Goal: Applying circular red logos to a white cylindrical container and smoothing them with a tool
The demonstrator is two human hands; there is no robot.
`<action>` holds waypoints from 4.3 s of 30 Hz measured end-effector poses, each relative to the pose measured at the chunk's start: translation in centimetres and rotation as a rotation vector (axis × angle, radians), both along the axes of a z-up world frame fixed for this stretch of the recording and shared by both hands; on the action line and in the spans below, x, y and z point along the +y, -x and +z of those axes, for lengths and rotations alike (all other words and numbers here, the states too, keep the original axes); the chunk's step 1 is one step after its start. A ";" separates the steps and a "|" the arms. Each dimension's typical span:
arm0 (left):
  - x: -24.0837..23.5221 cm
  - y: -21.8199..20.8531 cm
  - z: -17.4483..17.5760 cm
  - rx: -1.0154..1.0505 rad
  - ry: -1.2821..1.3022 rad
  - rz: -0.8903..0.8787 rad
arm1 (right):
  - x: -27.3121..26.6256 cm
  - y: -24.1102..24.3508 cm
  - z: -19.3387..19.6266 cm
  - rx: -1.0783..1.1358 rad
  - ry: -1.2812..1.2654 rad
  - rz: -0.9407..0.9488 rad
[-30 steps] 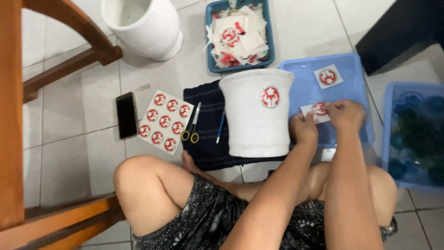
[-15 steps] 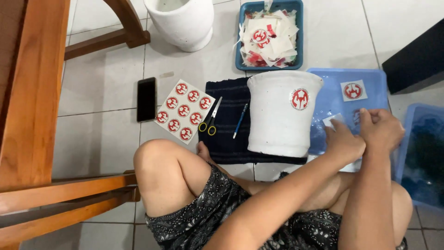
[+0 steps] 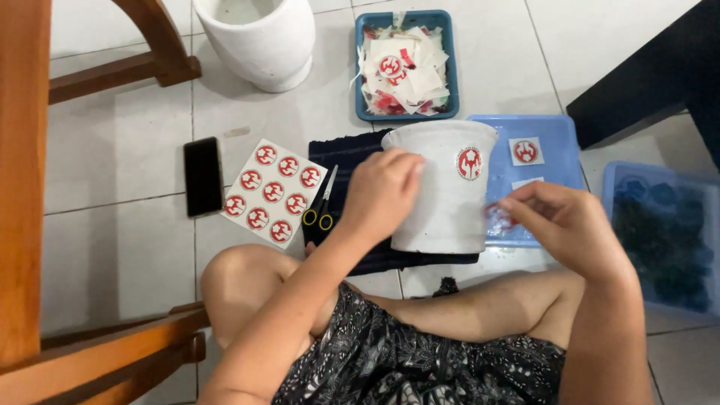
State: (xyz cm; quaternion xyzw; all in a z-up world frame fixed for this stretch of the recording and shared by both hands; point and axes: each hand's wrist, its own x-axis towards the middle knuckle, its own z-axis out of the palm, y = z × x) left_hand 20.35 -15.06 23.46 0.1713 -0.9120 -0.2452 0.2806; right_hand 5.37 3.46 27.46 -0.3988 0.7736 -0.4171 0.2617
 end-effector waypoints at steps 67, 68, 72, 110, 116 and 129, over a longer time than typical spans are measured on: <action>-4.0 -0.4 -2.0 -0.208 -0.824 0.107 | -4.9 -6.6 -8.8 0.352 0.069 -0.148; -4.0 -0.2 -2.1 -0.197 -0.811 0.105 | -5.0 -6.7 -8.5 0.340 0.013 -0.121; -4.7 -0.7 -3.1 -0.180 -0.795 0.003 | -5.0 -7.0 -7.9 0.060 0.089 -0.203; -4.4 -0.6 -3.3 -0.204 -0.518 -0.196 | -1.8 -9.5 -8.7 0.630 -0.091 0.005; -4.5 -0.6 -3.3 -0.237 -0.520 -0.209 | -1.3 -8.7 -8.8 0.557 -0.097 -0.010; -4.1 0.0 -4.1 -0.155 -0.543 -0.155 | -3.8 -9.6 -8.5 0.684 -0.100 0.073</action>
